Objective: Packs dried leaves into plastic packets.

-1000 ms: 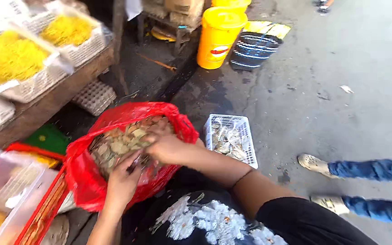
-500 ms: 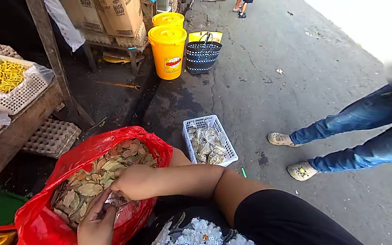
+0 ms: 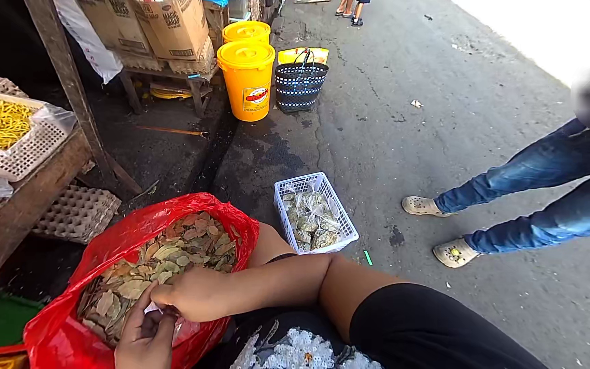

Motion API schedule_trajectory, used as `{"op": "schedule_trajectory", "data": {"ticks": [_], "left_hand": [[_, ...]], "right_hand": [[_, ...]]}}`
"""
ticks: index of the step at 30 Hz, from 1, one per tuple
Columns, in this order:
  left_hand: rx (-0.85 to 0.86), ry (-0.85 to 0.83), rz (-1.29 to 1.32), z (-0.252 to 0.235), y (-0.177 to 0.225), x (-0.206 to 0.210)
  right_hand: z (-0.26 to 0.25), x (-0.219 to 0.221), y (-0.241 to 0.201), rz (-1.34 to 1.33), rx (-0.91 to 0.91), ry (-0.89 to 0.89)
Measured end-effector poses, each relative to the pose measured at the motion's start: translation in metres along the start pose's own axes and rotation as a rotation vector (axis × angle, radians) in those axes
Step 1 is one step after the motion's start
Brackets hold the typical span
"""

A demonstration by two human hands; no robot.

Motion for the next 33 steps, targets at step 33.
{"op": "schedule_trajectory", "data": {"ticks": [33], "left_hand": [[0.104, -0.085, 0.027, 0.01, -0.01, -0.048]], "right_hand": [[0.002, -0.023, -0.001, 0.375, -0.229, 0.093]]}}
Point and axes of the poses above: each hand's wrist, its own z-axis away from the middle knuckle, its own x-axis out of the palm, y = z × x, the point moved 1 cm from there along -z, towards the middle knuckle, and after that the axes turned 1 degree about z, right-handed, at the moved point
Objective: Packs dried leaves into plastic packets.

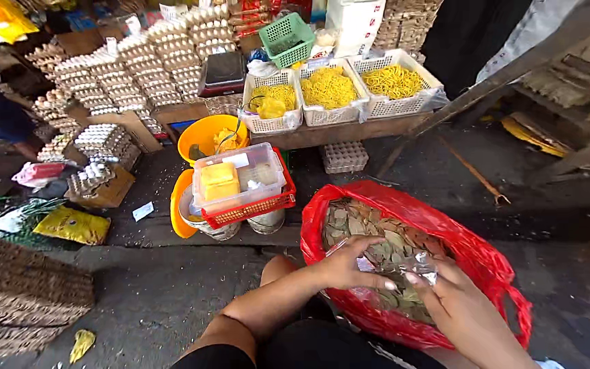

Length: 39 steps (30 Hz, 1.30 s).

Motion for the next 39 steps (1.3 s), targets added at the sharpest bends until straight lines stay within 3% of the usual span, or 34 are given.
{"op": "schedule_trajectory", "data": {"ticks": [3, 9, 12, 18, 23, 26, 31, 32, 35, 39], "left_hand": [[-0.019, -0.15, -0.019, 0.0, -0.005, 0.021], [-0.032, -0.247, 0.063, -0.002, -0.006, 0.043], [-0.087, -0.341, 0.056, -0.002, -0.006, 0.036], [-0.181, -0.335, 0.076, 0.002, -0.009, 0.038], [-0.079, -0.129, 0.152, 0.002, -0.011, 0.042], [-0.004, -0.063, 0.072, 0.001, -0.011, 0.042], [-0.198, -0.075, -0.375, -0.009, 0.0, 0.014], [-0.186, -0.027, -0.428, -0.011, -0.008, 0.004], [-0.152, 0.241, -0.542, -0.001, -0.031, -0.029], [-0.25, 0.559, -0.717, 0.015, -0.05, -0.066]], "right_hand": [[0.003, 0.004, -0.011, 0.034, -0.019, -0.199], [-0.003, -0.005, -0.013, 0.006, -0.05, 0.11], [-0.003, -0.003, -0.006, 0.029, -0.039, 0.149], [-0.002, 0.009, 0.0, 0.036, 0.026, 0.265], [-0.006, 0.008, 0.003, 0.072, 0.047, 0.306], [-0.008, 0.008, 0.006, 0.002, 0.087, 0.299], [-0.013, 0.012, 0.027, -0.144, 0.151, 0.375], [-0.016, 0.014, 0.042, -0.125, 0.173, 0.353], [-0.019, 0.017, 0.084, -0.114, 0.465, -0.041], [-0.01, 0.017, 0.105, -0.011, 0.535, 0.174]]}}
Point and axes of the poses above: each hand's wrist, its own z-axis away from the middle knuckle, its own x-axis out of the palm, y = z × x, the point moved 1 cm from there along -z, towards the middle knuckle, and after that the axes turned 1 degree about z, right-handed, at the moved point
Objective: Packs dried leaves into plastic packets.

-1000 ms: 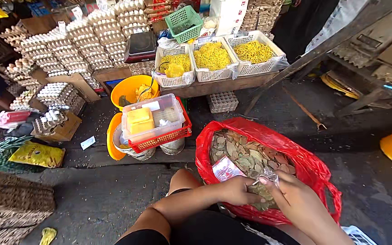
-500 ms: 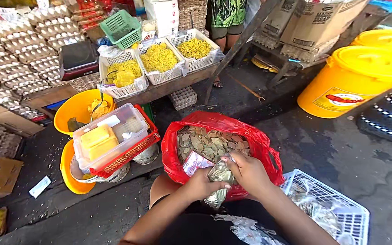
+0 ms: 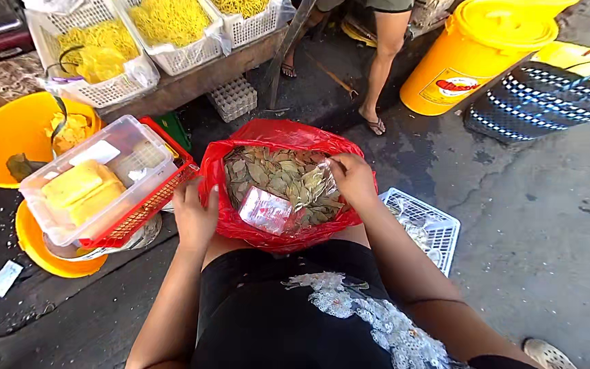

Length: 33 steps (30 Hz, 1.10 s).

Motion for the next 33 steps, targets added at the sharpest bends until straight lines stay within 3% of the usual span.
{"op": "schedule_trajectory", "data": {"ticks": [2, 4, 6, 8, 12, 15, 19, 21, 25, 29, 33], "left_hand": [[-0.221, -0.113, -0.029, -0.006, -0.012, 0.004], [-0.383, -0.286, 0.017, -0.017, -0.014, 0.017], [-0.342, -0.333, 0.055, -0.031, 0.002, 0.03], [-0.211, -0.286, 0.085, -0.049, 0.033, 0.026], [-0.047, -0.104, 0.211, -0.086, 0.074, 0.009], [-0.016, -0.003, 0.322, -0.098, 0.072, 0.009], [-0.051, -0.214, 0.2, -0.106, 0.048, 0.02], [-0.095, -0.23, 0.191, -0.105, 0.03, 0.025], [-0.236, -0.292, 0.263, -0.095, -0.005, 0.017], [-0.402, -0.355, 0.369, -0.074, -0.041, 0.012], [-0.643, -0.335, 0.277, -0.018, -0.095, -0.01]], "right_hand": [[-0.009, 0.006, 0.016, 0.124, 0.027, 0.03], [-0.02, 0.016, 0.031, 0.2, 0.163, -0.139], [-0.034, 0.023, 0.048, 0.188, 0.277, -0.311], [-0.042, 0.02, 0.057, 0.148, 0.306, -0.329], [-0.059, -0.02, 0.039, 0.119, 0.239, -0.069], [-0.071, -0.044, 0.028, 0.117, 0.209, 0.069], [-0.08, -0.043, 0.023, 0.154, 0.111, 0.058], [-0.082, -0.033, 0.022, 0.171, 0.015, 0.0], [-0.076, 0.013, 0.0, 0.134, -0.115, -0.301], [-0.063, 0.075, -0.008, 0.5, 0.219, -0.705], [-0.075, 0.078, -0.027, 0.588, 0.283, -0.771]]}}
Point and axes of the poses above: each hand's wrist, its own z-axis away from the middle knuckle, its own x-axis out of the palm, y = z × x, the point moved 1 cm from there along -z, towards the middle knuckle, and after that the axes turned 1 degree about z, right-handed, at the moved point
